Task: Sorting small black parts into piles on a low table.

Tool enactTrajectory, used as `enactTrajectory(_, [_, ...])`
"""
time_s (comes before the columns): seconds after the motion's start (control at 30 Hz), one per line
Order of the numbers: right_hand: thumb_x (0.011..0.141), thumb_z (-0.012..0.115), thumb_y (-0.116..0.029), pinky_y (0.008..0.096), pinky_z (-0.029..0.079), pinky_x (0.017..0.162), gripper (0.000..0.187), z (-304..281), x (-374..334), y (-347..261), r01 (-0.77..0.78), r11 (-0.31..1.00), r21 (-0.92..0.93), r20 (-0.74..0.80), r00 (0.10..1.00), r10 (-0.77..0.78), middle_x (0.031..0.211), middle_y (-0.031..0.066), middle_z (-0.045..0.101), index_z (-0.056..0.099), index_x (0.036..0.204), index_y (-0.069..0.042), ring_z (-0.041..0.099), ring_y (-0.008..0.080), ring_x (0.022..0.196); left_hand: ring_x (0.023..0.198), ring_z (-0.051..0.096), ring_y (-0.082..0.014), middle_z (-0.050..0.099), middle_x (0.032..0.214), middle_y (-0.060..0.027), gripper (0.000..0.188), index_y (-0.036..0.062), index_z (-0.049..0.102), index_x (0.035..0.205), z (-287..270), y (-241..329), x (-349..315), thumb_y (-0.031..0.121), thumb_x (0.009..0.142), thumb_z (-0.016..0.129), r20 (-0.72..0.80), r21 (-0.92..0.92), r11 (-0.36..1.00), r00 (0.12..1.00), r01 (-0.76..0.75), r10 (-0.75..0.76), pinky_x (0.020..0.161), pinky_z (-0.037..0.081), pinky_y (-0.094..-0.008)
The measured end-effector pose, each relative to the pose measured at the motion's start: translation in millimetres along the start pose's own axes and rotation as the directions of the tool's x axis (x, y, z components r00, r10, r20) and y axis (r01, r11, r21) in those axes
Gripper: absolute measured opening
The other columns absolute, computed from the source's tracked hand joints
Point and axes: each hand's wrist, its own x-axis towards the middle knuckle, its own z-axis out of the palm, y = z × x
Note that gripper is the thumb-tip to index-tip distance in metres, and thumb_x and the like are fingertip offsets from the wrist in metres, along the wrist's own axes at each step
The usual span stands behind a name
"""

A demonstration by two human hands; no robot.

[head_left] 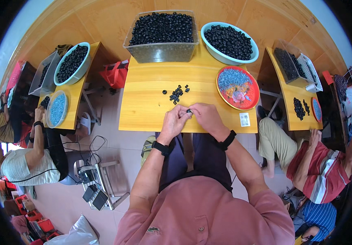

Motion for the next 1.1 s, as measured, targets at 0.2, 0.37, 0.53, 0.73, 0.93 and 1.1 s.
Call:
enactTrajectory(0.2, [0.090, 0.059, -0.011, 0.0469, 0.053, 0.066, 0.011, -2.8, 2.5, 3.9, 0.113, 0.993, -0.038, 0.074, 0.991, -0.110, 0.077, 0.0183, 0.067, 0.065, 0.085, -0.003, 0.067, 0.0374, 0.073, 0.079, 0.068, -0.0098, 0.073, 0.083, -0.0071, 0.012, -0.0041, 0.063, 0.100, 0.5, 4.2, 0.1, 0.007, 0.097, 0.067, -0.008, 0.009, 0.999, 0.999, 0.032, -0.032, 0.073, 0.054, -0.0250])
enactTrajectory(0.37, [0.090, 0.059, -0.010, 0.0461, 0.053, 0.065, 0.009, 6.8, -7.5, -0.5, 0.183, 0.980, -0.074, 0.045, 0.983, -0.180, 0.081, 0.0180, 0.067, 0.064, 0.089, -0.003, 0.068, 0.0362, 0.076, 0.078, 0.068, -0.0106, 0.072, 0.084, -0.0076, 0.013, -0.0049, 0.062, 0.102, 1.0, -2.8, 3.1, 0.007, 0.098, 0.066, 0.005, -0.090, 0.993, 0.997, 0.072, -0.072, 0.072, 0.054, -0.0252])
enactTrajectory(0.53, [0.089, 0.060, -0.006, 0.0393, 0.055, 0.064, 0.011, 7.0, -9.2, -0.4, 0.135, 0.988, -0.070, -0.007, 0.991, -0.136, 0.083, 0.0182, 0.069, 0.066, 0.097, -0.002, 0.070, 0.0344, 0.076, 0.079, 0.069, -0.0110, 0.072, 0.086, -0.0073, 0.016, -0.0050, 0.060, 0.106, 0.6, -6.0, 2.0, 0.008, 0.099, 0.066, -0.007, -0.048, 0.998, 0.999, 0.050, -0.051, 0.073, 0.054, -0.0259])
enactTrajectory(0.73, [0.089, 0.069, -0.010, 0.0313, 0.055, 0.066, 0.016, 14.6, -3.4, 20.8, -0.212, 0.922, 0.324, -0.039, 0.971, 0.237, 0.085, 0.0156, 0.075, 0.066, 0.102, 0.000, 0.072, 0.0209, 0.071, 0.076, 0.068, -0.0117, 0.071, 0.080, -0.0077, 0.030, 0.0023, 0.055, 0.121, 5.4, 12.6, -0.3, 0.009, 0.096, 0.070, -0.021, 0.222, 0.972, 0.997, -0.073, 0.080, 0.071, 0.054, -0.0292])
enactTrajectory(0.93, [0.087, 0.068, -0.007, 0.0283, 0.053, 0.069, 0.013, 27.7, -3.8, 25.9, -0.252, 0.818, 0.516, 0.005, 0.957, 0.292, 0.080, 0.0075, 0.069, 0.063, 0.096, 0.000, 0.066, 0.0120, 0.073, 0.064, 0.063, -0.0199, 0.063, 0.071, -0.0109, 0.023, 0.0010, 0.063, 0.113, 5.5, 6.6, -4.7, 0.007, 0.092, 0.071, -0.110, 0.205, 0.970, 0.982, -0.128, 0.153, 0.064, 0.052, -0.0327])
enactTrajectory(1.1, [0.082, 0.074, -0.012, 0.0290, 0.051, 0.067, 0.018, 24.8, -5.3, 22.6, -0.312, 0.856, 0.413, 0.045, 0.945, 0.323, 0.076, 0.0056, 0.065, 0.062, 0.089, -0.001, 0.061, 0.0115, 0.071, 0.065, 0.064, -0.0219, 0.063, 0.074, -0.0132, 0.030, 0.0022, 0.065, 0.115, 6.9, 12.7, -10.9, 0.014, 0.089, 0.075, -0.070, 0.333, 0.934, 0.984, -0.131, 0.163, 0.065, 0.054, -0.0339])
